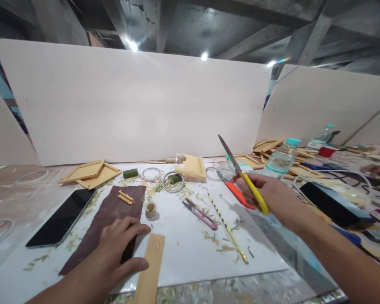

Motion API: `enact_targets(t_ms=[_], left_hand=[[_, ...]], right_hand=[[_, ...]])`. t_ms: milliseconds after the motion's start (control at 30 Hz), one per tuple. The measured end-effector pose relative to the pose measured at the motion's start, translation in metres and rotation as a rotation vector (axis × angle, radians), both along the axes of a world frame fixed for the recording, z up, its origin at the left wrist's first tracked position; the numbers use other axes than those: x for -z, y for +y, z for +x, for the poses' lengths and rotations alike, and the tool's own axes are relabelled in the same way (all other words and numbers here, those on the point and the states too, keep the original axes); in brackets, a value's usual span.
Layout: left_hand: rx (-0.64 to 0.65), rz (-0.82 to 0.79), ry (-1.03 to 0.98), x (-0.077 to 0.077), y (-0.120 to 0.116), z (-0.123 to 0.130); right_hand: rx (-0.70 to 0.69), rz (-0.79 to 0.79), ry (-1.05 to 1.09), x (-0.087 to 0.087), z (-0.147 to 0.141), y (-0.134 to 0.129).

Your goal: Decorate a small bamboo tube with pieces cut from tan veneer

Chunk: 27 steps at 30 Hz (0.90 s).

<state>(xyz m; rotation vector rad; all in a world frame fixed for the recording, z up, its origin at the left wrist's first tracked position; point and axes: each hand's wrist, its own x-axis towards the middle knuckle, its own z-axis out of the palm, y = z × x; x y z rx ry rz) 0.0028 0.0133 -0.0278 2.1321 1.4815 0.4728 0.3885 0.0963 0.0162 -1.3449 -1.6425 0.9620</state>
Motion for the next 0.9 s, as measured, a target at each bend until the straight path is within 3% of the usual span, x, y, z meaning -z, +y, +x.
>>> enact_targets(t_ms=[133,233,300,500,600,700,800,900], left_hand=[[0.07,0.062,0.058,-0.002,0.005,-0.002],[0.102,0.065,0.071,-0.004,0.004,-0.002],[0.103,0.072,0.075,-0.002,0.0,-0.001],[0.06,0.074,0.022,0.003,-0.013,0.0],[0.078,-0.074,-0.034,-0.005,-0.009,0.002],[0.013,-0.174,-0.057,-0.011,-0.004,0.005],[-0.07,-0.187,-0.114,-0.009,-0.002,0.008],[-0.076,-0.249,-0.389,-0.006,0.0,0.009]], right_hand=[[-0.261,-0.239,0.226,0.013,-0.052,-0.027],[-0.417,-0.368,0.35,0.023,-0.092,-0.036],[-0.513,-0.483,0.553,0.03,-0.113,-0.037],[-0.728,-0.421,0.561,0.051,-0.131,-0.027],[-0.774,-0.452,0.542,0.063,-0.124,-0.024],[-0.756,-0.426,0.564,0.069,-0.121,-0.025],[-0.679,-0.362,0.563,0.066,-0.126,-0.031],[-0.536,-0.383,0.482,0.054,-0.134,-0.04]])
